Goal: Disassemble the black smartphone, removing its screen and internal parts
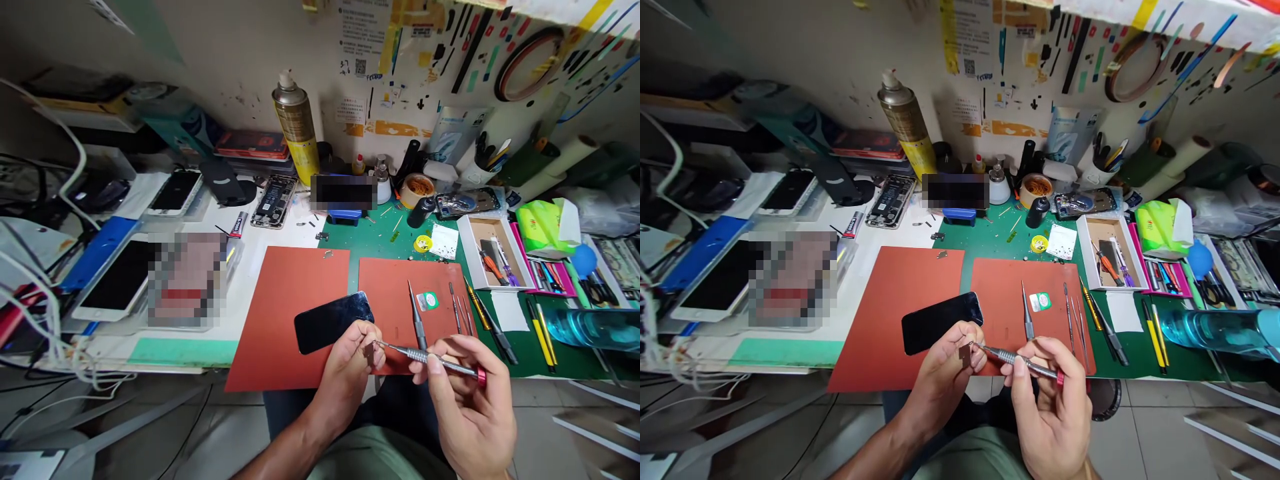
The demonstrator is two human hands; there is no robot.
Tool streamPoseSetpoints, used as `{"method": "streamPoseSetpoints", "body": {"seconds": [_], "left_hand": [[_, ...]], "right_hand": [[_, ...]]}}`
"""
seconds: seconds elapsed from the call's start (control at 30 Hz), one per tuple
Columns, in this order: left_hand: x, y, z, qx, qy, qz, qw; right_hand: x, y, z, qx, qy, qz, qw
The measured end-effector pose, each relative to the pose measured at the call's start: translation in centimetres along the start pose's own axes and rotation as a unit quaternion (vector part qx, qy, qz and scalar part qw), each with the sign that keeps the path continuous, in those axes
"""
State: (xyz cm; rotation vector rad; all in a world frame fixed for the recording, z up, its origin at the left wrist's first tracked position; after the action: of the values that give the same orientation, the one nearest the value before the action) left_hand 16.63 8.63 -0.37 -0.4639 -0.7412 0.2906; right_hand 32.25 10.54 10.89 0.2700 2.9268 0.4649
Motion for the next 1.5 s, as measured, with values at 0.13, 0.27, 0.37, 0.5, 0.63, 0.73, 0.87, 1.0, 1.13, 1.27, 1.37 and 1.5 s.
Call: {"method": "streamPoseSetpoints", "body": {"seconds": [0.13, 0.27, 0.37, 0.5, 0.63, 0.73, 0.87, 1.0, 1.13, 1.27, 1.37, 1.5], "left_hand": [[0.0, 0.0, 0.1, 0.007, 0.017, 0.005, 1.0], [-0.1, 0.2, 0.1, 0.012, 0.038, 0.008, 0.999], [-0.3, 0.2, 0.1, 0.023, 0.057, 0.01, 0.998], [-0.7, 0.3, 0.4, 0.041, 0.084, 0.026, 0.995], [-0.7, 0.4, 0.7, 0.056, 0.092, 0.04, 0.993], [-0.6, 0.3, 0.5, 0.055, 0.094, 0.044, 0.993], [-0.5, 0.4, 0.1, 0.044, 0.095, 0.047, 0.993], [-0.7, 0.7, 0.0, 0.04, 0.098, 0.058, 0.993], [-0.8, 0.8, 0.0, 0.04, 0.098, 0.062, 0.992], [-0.7, 0.8, -0.1, 0.033, 0.098, 0.058, 0.993], [-0.6, 0.9, -0.1, 0.032, 0.099, 0.057, 0.993], [-0.6, 1.0, 0.2, 0.032, 0.105, 0.056, 0.992]], "right_hand": [[-0.3, -0.2, -0.7, -0.029, -0.02, 0.002, 0.999], [-0.6, -0.9, -0.6, -0.056, -0.05, -0.001, 0.997], [-0.9, -1.6, -0.6, -0.082, -0.082, -0.006, 0.993], [-1.2, -2.0, -1.0, -0.119, -0.134, 0.001, 0.984], [-1.3, -1.8, -1.5, -0.156, -0.198, 0.01, 0.968], [-1.4, -1.5, -2.0, -0.19, -0.219, 0.023, 0.957], [-0.8, -0.9, -2.2, -0.198, -0.178, -0.005, 0.964], [0.1, -0.6, -2.6, -0.21, -0.138, -0.048, 0.967], [0.8, -0.3, -2.7, -0.208, -0.101, -0.091, 0.969], [0.7, -0.3, -2.9, -0.219, -0.105, -0.088, 0.966], [0.7, -0.1, -3.0, -0.228, -0.132, -0.087, 0.961], [1.3, -0.1, -2.9, -0.224, -0.1, -0.125, 0.961]]}}
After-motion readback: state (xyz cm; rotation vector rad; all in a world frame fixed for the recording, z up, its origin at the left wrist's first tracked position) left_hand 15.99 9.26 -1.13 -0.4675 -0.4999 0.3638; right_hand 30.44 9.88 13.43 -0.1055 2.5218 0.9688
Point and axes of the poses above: each hand's wrist, its own y-axis towards the middle knuckle, its own x-axis out of the palm, z = x × y, the point moved 10 cm from there along y, towards the middle knuckle, and after that the axes turned 6 degrees about z, right-handed, at the moved point
